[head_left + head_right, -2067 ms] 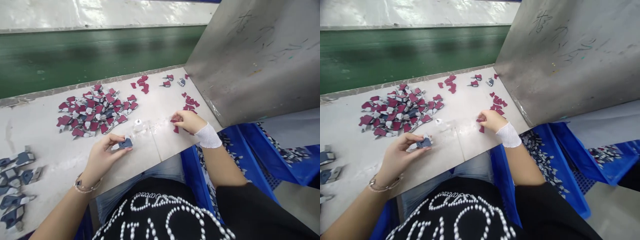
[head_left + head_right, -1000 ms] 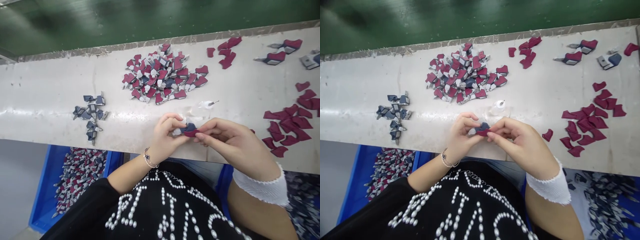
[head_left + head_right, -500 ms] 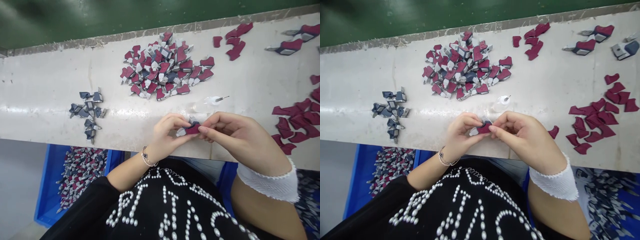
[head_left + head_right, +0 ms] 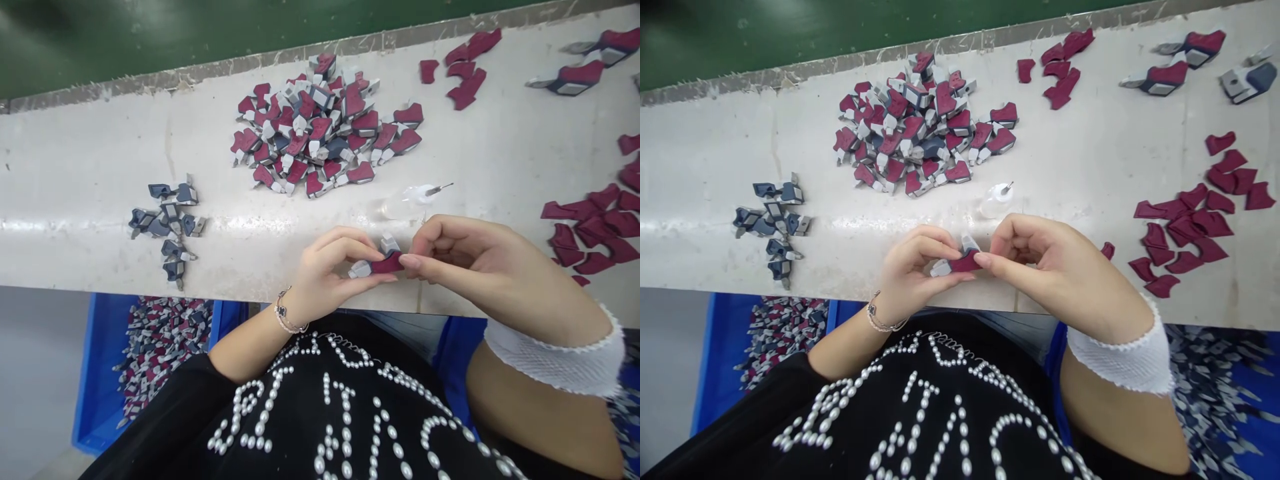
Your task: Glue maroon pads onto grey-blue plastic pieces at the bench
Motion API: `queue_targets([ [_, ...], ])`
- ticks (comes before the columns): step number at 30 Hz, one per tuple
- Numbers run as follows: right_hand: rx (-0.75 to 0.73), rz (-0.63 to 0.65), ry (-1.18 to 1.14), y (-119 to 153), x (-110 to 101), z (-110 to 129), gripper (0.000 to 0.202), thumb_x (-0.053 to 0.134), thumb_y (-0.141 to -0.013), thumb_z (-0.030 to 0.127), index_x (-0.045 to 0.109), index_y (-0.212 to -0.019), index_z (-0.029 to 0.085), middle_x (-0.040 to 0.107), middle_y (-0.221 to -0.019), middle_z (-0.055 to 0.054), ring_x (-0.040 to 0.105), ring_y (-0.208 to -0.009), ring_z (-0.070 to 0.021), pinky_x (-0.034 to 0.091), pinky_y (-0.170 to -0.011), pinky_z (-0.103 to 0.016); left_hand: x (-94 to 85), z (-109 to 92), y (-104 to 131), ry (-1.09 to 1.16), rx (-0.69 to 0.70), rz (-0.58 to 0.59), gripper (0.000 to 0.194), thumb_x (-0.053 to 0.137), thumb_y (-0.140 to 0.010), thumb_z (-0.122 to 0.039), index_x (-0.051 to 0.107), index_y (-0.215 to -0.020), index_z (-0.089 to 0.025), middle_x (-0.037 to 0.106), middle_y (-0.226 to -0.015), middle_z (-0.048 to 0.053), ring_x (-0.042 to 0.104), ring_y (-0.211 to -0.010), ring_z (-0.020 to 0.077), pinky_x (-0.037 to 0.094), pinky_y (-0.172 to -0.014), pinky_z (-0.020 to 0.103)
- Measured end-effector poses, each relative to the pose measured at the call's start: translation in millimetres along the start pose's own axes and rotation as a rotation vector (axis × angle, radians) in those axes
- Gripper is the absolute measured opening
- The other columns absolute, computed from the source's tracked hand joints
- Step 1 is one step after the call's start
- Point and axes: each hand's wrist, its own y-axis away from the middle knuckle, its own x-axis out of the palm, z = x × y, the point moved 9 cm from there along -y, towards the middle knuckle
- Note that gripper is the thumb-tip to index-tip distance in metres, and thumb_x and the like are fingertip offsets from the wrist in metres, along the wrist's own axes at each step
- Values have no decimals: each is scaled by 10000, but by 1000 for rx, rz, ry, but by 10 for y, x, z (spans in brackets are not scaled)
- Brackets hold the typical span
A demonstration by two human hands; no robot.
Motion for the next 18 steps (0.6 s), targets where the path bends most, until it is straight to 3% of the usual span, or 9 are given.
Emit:
queue_targets([
  [6,-105,142,-4,42,125,129,227,585,-988,458,704,-940,270,655,-827,7,571,-715,-131,462,-627,-250,9,-29,-12,150,-64,28,374,914,-669,-196,688,-965,-161,693,-940,32,701,-870,140,635,-786,270],
  [12,-130,169,-17,32,165,155,257,605,-980,449,668,-838,243,583,-741,16,526,-674,-124,424,-602,-249,-29,-125,-46,119,7,6,357,925,-655,-244,702,-926,-183,689,-837,-11,683,-752,99,625,-687,212],
  [18,-95,206,-62,32,172,78,267,615,-966,479,660,-858,239,592,-736,5,533,-654,-142,409,-563,-271,-22,-141,-68,144,26,14,343,913,-676,-264,693,-928,-189,715,-860,-9,712,-787,111,623,-676,220],
])
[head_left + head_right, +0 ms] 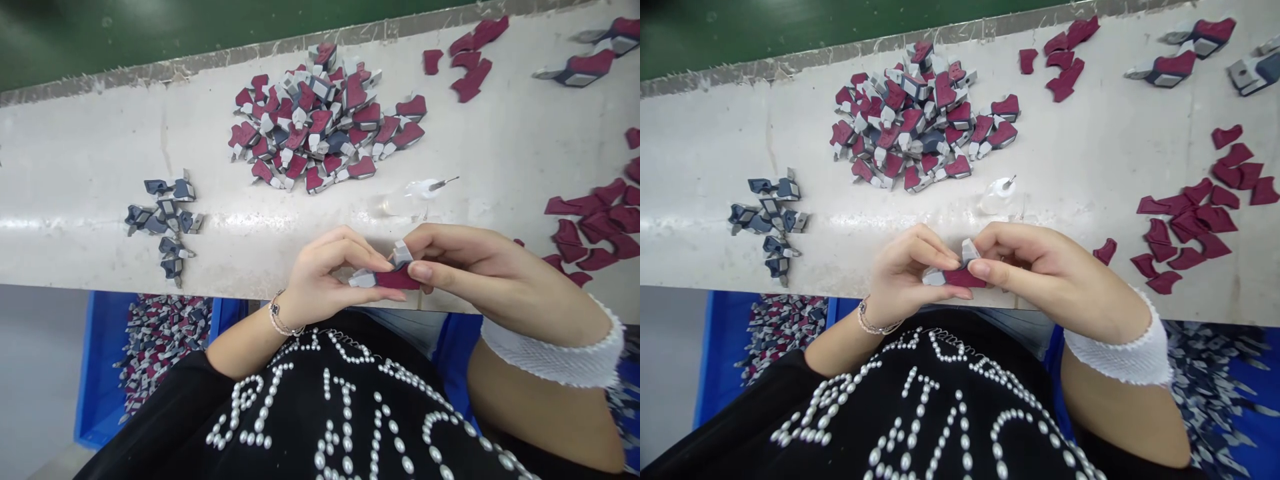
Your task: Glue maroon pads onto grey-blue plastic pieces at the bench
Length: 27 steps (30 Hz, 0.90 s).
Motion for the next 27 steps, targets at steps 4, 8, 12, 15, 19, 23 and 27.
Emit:
queue_targets([
  [4,-3,-6,31,7,-13,18,279,609,-966,486,652,-850,236,618,-757,-1,556,-677,-155,417,-586,-288,12,-20,-4,-30,21,14,334,907,-686,-294,690,-911,-179,711,-846,-7,700,-773,101,620,-677,209],
  [8,-7,-28,133,25,-5,77,290,575,-978,490,634,-842,240,652,-804,-15,590,-720,-183,440,-624,-314,15,-28,8,-66,20,19,302,883,-723,-318,695,-914,-177,692,-832,-6,690,-750,92,623,-666,202],
  [12,-47,-97,278,46,14,172,303,505,-1009,473,594,-835,241,650,-801,-17,587,-703,-183,430,-603,-321,9,-43,28,-134,35,7,251,852,-769,-320,694,-916,-191,700,-837,-8,699,-753,96,628,-667,213],
  [15,-74,-149,357,63,34,224,298,472,-1028,436,595,-847,235,622,-751,-5,567,-647,-162,417,-567,-310,-19,-60,34,-167,61,-24,265,861,-758,-332,688,-910,-200,706,-832,-15,704,-746,98,627,-653,214],
  [19,-99,-86,323,92,120,224,225,502,-1019,433,591,-956,236,665,-864,-20,626,-739,-179,471,-612,-305,-45,-61,23,-122,64,-31,270,872,-749,-309,685,-903,-192,706,-827,-14,715,-743,97,634,-648,206],
  [23,-136,-83,310,143,121,210,148,502,-1031,367,575,-1031,238,671,-891,-14,651,-782,-176,478,-619,-288,-45,-110,29,-133,92,-21,305,902,-711,-251,686,-911,-173,718,-849,-11,731,-772,91,642,-697,183],
  [27,-201,-121,373,167,130,235,159,500,-1033,307,569,-1154,230,680,-928,-20,656,-776,-164,499,-647,-278,-53,-159,62,-171,153,-57,321,904,-703,-254,687,-931,-191,724,-857,-26,724,-751,81,639,-672,170],
])
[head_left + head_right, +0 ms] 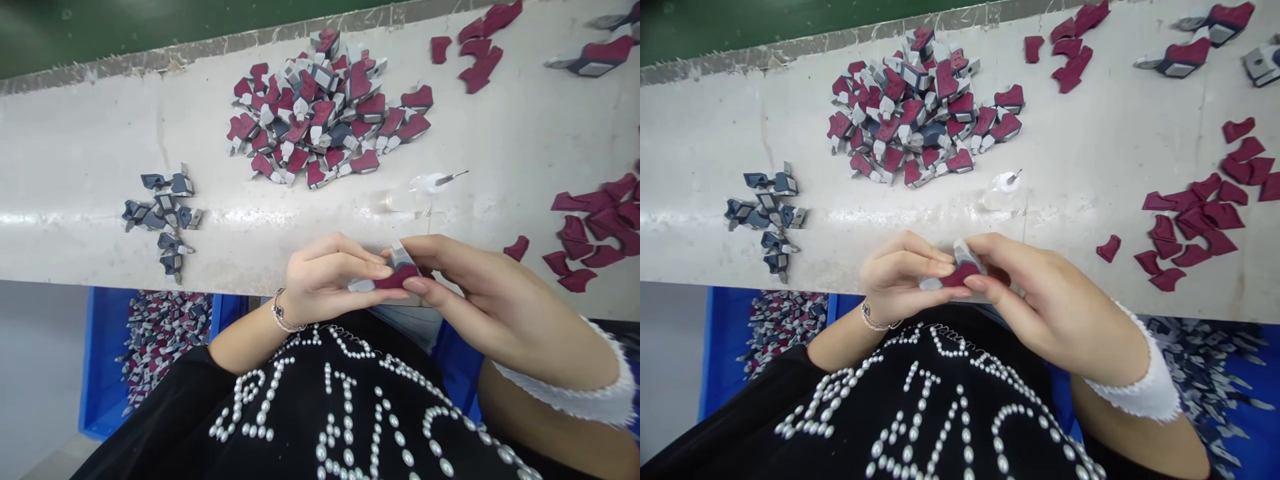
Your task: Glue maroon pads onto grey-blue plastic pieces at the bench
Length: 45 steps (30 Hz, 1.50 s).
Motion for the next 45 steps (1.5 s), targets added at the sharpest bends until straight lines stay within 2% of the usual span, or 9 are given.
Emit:
queue_targets([
  [3,-28,-46,126,-3,4,28,150,480,-1039,271,559,-1154,215,669,-890,-26,639,-728,-164,484,-626,-285,1,86,8,1,-71,12,305,891,-722,-269,684,-928,-181,730,-853,-1,726,-786,102,645,-723,205],
  [7,-67,-67,275,5,13,75,170,483,-1037,242,554,-1191,227,675,-966,-48,640,-781,-190,481,-666,-311,29,149,8,-79,-149,136,269,842,-784,-300,683,-961,-175,761,-921,44,740,-852,138,647,-769,259],
  [15,-99,-11,228,32,7,103,264,490,-1022,199,525,-1279,250,685,-1085,-36,656,-897,-178,510,-735,-296,4,-11,14,-152,-94,150,190,810,-825,-253,659,-903,-169,766,-919,43,756,-833,132,651,-724,225],
  [18,-106,10,232,29,1,118,285,483,-1017,190,533,-1289,260,690,-1095,-33,662,-925,-183,521,-754,-303,6,80,36,-66,-279,131,250,843,-789,-272,654,-920,-173,751,-867,25,754,-790,130,654,-718,221],
  [21,-119,27,254,27,-3,136,319,473,-1013,202,536,-1322,250,697,-1089,-55,669,-932,-211,539,-769,-337,85,233,112,37,-551,226,273,816,-817,-293,672,-1016,-173,759,-901,34,758,-796,138,656,-739,238],
  [24,-139,41,265,38,-1,147,333,473,-1005,200,551,-1327,237,702,-1087,-75,674,-926,-229,555,-773,-363,118,234,98,36,-587,303,196,803,-825,-317,682,-856,-166,724,-765,6,699,-669,112,612,-629,219],
  [29,-172,51,248,69,2,128,355,467,-1009,225,558,-1350,257,705,-1086,-86,680,-904,-245,555,-699,-367,162,318,129,174,-659,287,308,856,-753,-347,625,-695,-151,639,-625,-21,576,-546,83,501,-498,202],
  [39,-111,34,191,-13,-21,84,405,502,-1012,255,541,-1410,319,724,-1142,-42,692,-952,-233,550,-768,-361,268,482,301,337,-799,214,325,849,-766,-352,589,-714,-164,646,-680,-8,610,-605,101,528,-570,237],
  [45,-105,-21,194,-20,-38,143,354,497,-1014,247,601,-1349,293,730,-1123,-31,689,-949,-211,538,-776,-337,216,424,270,252,-738,162,355,834,-786,-375,553,-706,-173,639,-683,-7,604,-635,110,500,-585,247],
])
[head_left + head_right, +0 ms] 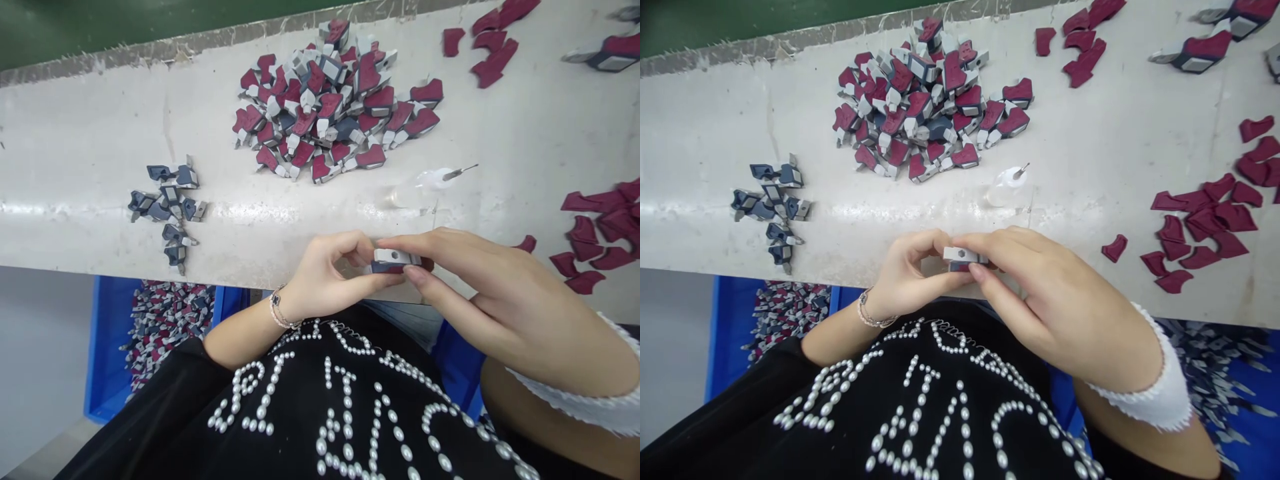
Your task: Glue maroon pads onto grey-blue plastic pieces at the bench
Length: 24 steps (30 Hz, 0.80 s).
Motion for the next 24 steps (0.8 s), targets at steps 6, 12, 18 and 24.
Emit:
queue_targets([
  [6,-56,-4,85,34,-12,111,319,476,-1028,211,603,-1321,199,712,-1023,-54,672,-889,-179,537,-748,-289,29,-28,29,69,-65,28,344,835,-782,-345,559,-696,-158,617,-660,-17,569,-614,89,479,-577,214],
  [12,-70,-23,144,51,-24,160,292,478,-1022,196,602,-1286,182,685,-982,-53,654,-873,-167,518,-740,-273,33,-72,31,111,-57,41,282,871,-731,-239,605,-708,-147,644,-676,-21,576,-615,77,484,-593,191],
  [18,-53,-34,167,45,-5,177,247,464,-1018,173,610,-1217,183,663,-982,-56,632,-892,-164,503,-762,-274,32,-84,53,88,-60,4,300,899,-698,-266,623,-693,-148,638,-662,-24,579,-626,84,485,-601,201],
  [24,-66,-12,61,57,-13,183,349,493,-1037,223,540,-1383,225,695,-1195,-33,661,-1038,-140,522,-848,-227,43,39,71,259,-152,22,263,872,-734,-248,622,-732,-163,701,-731,-14,664,-691,103,545,-668,221],
])
